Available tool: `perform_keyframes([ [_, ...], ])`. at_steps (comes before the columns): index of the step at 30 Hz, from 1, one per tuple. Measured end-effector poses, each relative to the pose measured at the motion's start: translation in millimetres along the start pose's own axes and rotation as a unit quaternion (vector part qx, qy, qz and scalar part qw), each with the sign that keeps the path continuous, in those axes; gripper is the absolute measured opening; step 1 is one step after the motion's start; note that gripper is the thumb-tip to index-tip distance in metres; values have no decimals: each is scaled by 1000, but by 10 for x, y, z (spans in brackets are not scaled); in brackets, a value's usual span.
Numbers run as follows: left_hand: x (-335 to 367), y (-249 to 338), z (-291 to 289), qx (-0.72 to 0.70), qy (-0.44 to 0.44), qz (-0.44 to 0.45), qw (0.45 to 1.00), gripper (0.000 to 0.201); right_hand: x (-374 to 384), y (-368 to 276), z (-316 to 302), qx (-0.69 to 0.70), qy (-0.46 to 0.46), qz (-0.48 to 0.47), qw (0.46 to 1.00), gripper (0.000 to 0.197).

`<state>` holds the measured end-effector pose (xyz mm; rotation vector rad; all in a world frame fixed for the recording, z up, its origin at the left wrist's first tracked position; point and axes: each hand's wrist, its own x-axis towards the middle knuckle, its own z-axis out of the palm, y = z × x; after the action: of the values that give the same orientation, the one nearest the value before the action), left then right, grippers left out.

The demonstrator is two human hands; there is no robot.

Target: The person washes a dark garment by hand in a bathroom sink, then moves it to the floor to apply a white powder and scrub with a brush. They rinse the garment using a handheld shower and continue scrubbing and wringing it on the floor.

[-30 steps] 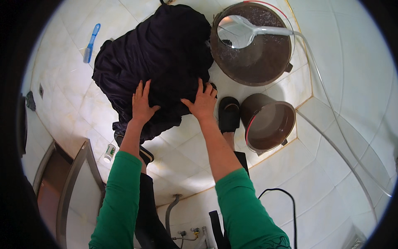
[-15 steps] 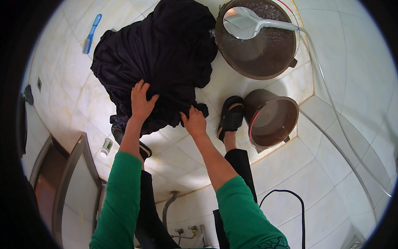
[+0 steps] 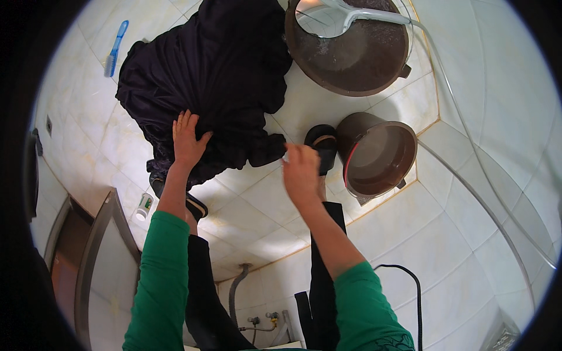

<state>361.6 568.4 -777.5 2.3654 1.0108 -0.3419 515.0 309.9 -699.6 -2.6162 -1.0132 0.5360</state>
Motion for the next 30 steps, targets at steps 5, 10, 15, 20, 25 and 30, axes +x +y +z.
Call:
perform_keyframes([
  [5, 14, 44, 5, 12, -17, -20, 1000, 55, -148, 596, -678, -97, 159, 99, 978, 47],
  [10, 19, 62, -10, 27, -22, -21, 999, 57, -178, 907, -619, -195, 60, 124, 971, 44],
  [15, -6, 17, -30, 13, -23, -13, 1000, 57, -112, 1113, -547, -255, 91, 34, 962, 44],
  [20, -4, -4, -64, 5, -28, -12, 1000, 55, 36, 1354, -590, -251, 114, 18, 961, 42],
  [25, -1, 2, -92, 4, -37, -16, 999, 54, 45, 1657, -693, -249, 101, 6, 963, 42],
  [30, 11, 30, -87, -4, -34, -28, 999, 54, 157, 1978, -815, -272, 81, 36, 958, 44],
])
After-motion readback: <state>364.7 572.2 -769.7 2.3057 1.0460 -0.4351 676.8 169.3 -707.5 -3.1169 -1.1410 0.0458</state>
